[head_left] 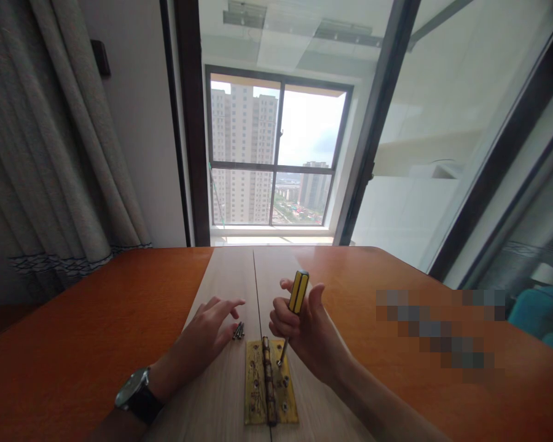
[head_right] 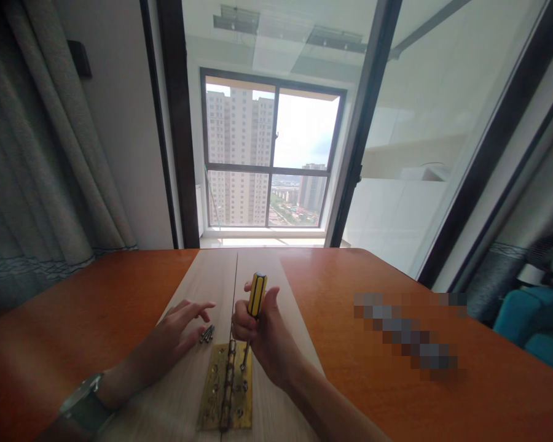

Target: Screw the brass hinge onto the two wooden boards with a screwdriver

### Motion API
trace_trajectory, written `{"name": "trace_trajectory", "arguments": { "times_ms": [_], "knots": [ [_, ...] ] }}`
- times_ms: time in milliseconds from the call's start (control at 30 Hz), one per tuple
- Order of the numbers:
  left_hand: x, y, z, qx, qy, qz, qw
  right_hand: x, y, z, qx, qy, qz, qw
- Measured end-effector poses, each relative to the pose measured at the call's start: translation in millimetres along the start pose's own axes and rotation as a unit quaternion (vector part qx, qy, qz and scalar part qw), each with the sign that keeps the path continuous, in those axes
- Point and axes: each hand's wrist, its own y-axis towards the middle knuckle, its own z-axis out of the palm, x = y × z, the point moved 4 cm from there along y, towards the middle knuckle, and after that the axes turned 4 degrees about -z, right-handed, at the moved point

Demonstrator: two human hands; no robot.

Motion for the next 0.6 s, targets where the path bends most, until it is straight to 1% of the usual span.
{"name": "trace_trajectory", "arguments": {
  "times_ms": [133,300,600],
  "knots": [
    [1.8,-0.7,0.3,-0.001,-0.003,0.004,1.0,-0.2,1.2,0.1,-0.012,-0.011,-0.003,1.0],
    [2.7,0.0,0.3,-0.006,-0.003,0.009,1.0,0.6,1.3,3.3,0.01,-0.03,-0.006,0.999],
    [0.1,1.0,-0.4,-0.005,-0.003,0.007,1.0,-3.2,1.8,1.3,0.003,-0.021,0.013,1.0]
  ]
}}
